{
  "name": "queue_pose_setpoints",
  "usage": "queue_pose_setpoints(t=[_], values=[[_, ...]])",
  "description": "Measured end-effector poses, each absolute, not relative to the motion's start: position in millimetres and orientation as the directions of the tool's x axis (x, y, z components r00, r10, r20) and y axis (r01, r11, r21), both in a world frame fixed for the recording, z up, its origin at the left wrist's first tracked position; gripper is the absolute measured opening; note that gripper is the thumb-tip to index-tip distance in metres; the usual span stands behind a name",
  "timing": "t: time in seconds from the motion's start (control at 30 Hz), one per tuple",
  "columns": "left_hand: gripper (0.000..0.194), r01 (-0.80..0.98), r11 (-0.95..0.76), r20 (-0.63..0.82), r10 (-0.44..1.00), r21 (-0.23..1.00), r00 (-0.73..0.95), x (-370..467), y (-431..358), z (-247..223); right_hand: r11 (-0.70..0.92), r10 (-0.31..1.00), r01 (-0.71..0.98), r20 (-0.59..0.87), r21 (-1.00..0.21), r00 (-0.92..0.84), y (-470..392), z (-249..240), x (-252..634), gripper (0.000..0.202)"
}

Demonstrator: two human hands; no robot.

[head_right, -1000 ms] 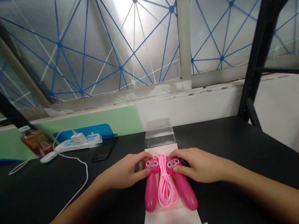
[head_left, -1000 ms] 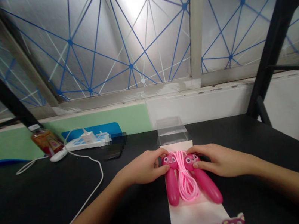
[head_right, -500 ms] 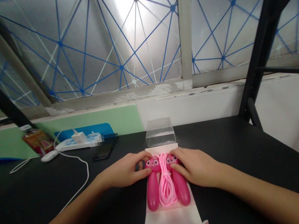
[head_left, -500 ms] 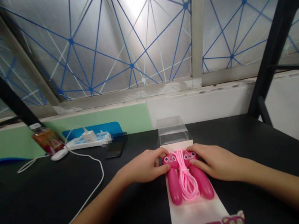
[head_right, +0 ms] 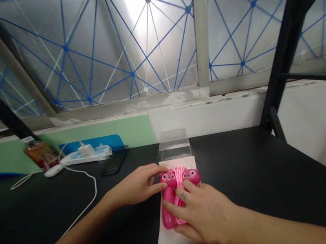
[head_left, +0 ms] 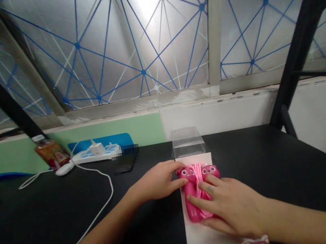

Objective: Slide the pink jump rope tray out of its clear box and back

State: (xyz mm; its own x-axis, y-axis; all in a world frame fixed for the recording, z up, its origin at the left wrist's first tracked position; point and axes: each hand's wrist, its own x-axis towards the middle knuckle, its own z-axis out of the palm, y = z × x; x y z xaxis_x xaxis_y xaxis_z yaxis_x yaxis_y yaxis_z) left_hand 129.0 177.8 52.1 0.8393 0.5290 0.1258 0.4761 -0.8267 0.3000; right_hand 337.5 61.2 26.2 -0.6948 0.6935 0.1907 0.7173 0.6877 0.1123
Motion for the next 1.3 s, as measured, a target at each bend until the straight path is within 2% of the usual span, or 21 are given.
queue_pose_setpoints(t=[0.1,0.23,0.33,0.53,0.7,0.93,1.1,1.3], values=[[0.036,0.485,-0.834,0.184,0.537,0.261,0.823,129.8,177.2,49.7,0.664,0.704,0.732,0.204,0.150,-0.680,66.2,23.7,340.3,0.046],[0.027,0.548,-0.809,0.369,0.585,0.212,0.722,131.5,186.1,42.7,0.655,0.691,0.732,0.245,0.187,-0.680,73.3,19.3,346.0,0.042],[0.030,0.575,-0.799,0.466,0.582,0.176,0.667,131.8,201.6,34.2,0.684,0.655,0.700,0.250,0.204,-0.713,76.4,16.1,346.9,0.042],[0.049,0.593,-0.767,0.325,0.641,0.244,0.695,128.6,231.4,21.3,0.753,0.621,0.636,0.139,0.167,-0.771,70.6,24.0,345.5,0.045],[0.057,0.574,-0.760,0.235,0.644,0.304,0.728,130.1,239.0,22.0,0.805,0.572,0.587,0.146,0.091,-0.807,63.3,32.6,346.6,0.041],[0.063,0.525,-0.799,0.290,0.597,0.292,0.748,131.5,230.9,32.1,0.794,0.588,0.602,0.142,0.088,-0.797,64.3,29.1,345.7,0.043],[0.045,0.477,-0.827,0.311,0.557,0.298,0.770,130.5,225.9,38.2,0.775,0.616,0.626,0.115,0.089,-0.779,63.5,31.6,344.3,0.047],[0.025,0.467,-0.791,0.285,0.589,0.396,0.756,129.9,224.7,36.8,0.777,0.617,0.626,0.119,0.063,-0.778,62.7,31.0,345.7,0.047]])
